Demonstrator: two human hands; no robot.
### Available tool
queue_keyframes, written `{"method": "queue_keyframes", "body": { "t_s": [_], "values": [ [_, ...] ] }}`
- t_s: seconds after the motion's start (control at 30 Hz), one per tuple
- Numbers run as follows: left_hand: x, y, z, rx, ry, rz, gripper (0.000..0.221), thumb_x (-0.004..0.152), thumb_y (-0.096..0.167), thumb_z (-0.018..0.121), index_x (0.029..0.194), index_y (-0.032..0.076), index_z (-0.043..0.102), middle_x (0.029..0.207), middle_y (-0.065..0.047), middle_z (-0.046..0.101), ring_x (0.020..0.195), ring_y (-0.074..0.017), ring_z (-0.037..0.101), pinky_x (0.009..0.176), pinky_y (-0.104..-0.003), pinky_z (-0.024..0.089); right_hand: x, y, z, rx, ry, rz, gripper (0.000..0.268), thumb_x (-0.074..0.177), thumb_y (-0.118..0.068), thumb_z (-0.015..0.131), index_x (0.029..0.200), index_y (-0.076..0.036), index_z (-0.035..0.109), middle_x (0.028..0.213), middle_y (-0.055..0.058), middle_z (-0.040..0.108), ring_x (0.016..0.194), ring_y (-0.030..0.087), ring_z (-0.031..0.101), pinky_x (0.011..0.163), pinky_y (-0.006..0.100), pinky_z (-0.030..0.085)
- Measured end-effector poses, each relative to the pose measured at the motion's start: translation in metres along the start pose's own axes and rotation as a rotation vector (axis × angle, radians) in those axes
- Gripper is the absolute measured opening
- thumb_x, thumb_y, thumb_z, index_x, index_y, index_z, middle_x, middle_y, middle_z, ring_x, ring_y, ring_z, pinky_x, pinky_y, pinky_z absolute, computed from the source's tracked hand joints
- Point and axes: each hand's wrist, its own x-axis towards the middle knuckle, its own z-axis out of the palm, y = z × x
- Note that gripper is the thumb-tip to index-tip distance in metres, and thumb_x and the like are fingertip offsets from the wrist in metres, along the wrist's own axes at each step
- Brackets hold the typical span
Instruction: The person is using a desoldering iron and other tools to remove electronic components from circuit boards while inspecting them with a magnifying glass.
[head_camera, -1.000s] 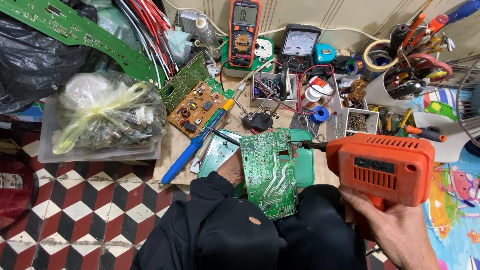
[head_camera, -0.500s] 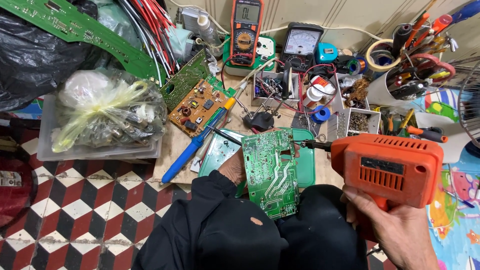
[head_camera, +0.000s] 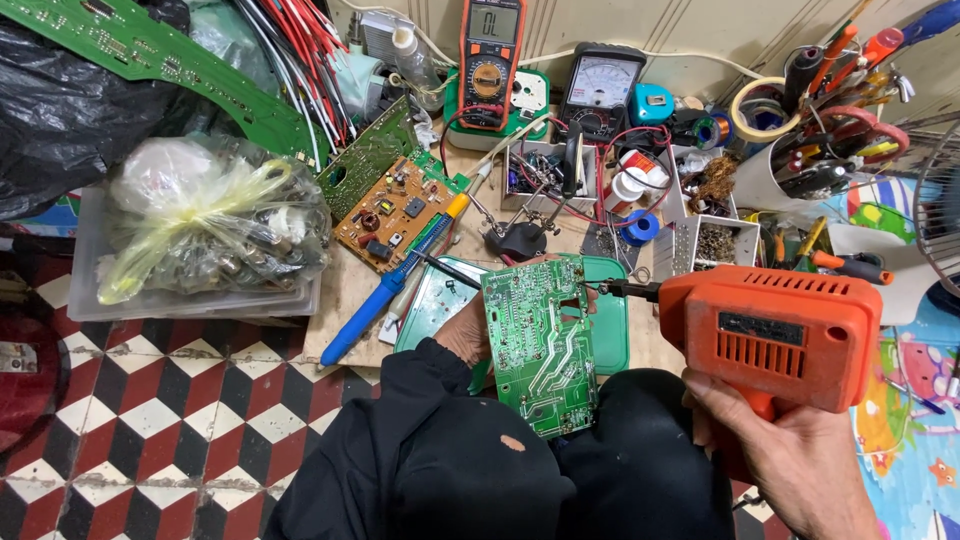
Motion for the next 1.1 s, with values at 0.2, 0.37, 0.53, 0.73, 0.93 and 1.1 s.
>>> {"method": "queue_keyframes", "body": {
  "t_s": [0.2,0.37,0.53,0.73,0.93,1.1],
  "values": [
    [-0.001,0.002,0.001,-0.01,0.006,-0.002,0.05,0.112,0.059,0.047,0.085,0.018,0.037,0.073,-0.005,0.045,0.061,-0.016,0.04,0.058,-0.03,0.034,0.003,0.006,-0.002,-0.014,-0.004,0.039,0.017,0.099,-0.004,0.084,0.103,0.013,0.084,0.067,0.03,0.074,0.05,0.035,0.058,0.046,0.045,0.045],
    [0.001,0.003,0.003,-0.022,0.011,-0.008,0.051,0.112,0.059,0.047,0.084,0.018,0.037,0.072,-0.005,0.045,0.06,-0.0159,0.04,0.057,-0.03,0.034,0.004,0.01,-0.002,0.005,-0.002,0.044,0.018,0.099,-0.003,0.083,0.105,0.014,0.084,0.067,0.03,0.073,0.049,0.036,0.057,0.044,0.046,0.043],
    [-0.003,0.003,0.001,-0.031,0.018,-0.009,0.052,0.112,0.06,0.046,0.084,0.018,0.036,0.071,-0.005,0.045,0.059,-0.0158,0.039,0.057,-0.03,0.034,0.002,0.004,0.002,-0.014,0.027,0.096,0.02,0.099,-0.003,0.084,0.107,0.015,0.084,0.067,0.032,0.073,0.05,0.038,0.058,0.045,0.047,0.044],
    [-0.006,0.003,0.002,-0.038,0.028,-0.006,0.053,0.112,0.061,0.046,0.083,0.018,0.036,0.07,-0.005,0.044,0.057,-0.0158,0.039,0.056,-0.03,0.034,0.001,0.004,0.003,-0.049,0.041,0.067,0.019,0.097,-0.003,0.085,0.107,0.013,0.085,0.068,0.03,0.074,0.051,0.037,0.059,0.047,0.046,0.045],
    [-0.005,0.003,0.004,-0.038,0.036,-0.009,0.053,0.112,0.061,0.046,0.082,0.019,0.035,0.069,-0.005,0.044,0.056,-0.0157,0.039,0.055,-0.029,0.034,-0.001,0.002,0.003,-0.046,0.035,0.06,0.018,0.097,-0.002,0.085,0.107,0.014,0.084,0.067,0.03,0.073,0.05,0.037,0.058,0.046,0.046,0.044],
    [-0.001,0.003,0.006,-0.038,0.047,-0.009,0.054,0.112,0.062,0.046,0.081,0.019,0.035,0.068,-0.005,0.043,0.055,-0.0156,0.038,0.054,-0.029,0.033,0.004,0.007,0.0,-0.016,0.0,0.066,0.018,0.099,-0.002,0.083,0.107,0.014,0.085,0.068,0.031,0.074,0.05,0.037,0.058,0.046,0.046,0.044]
  ]
}}
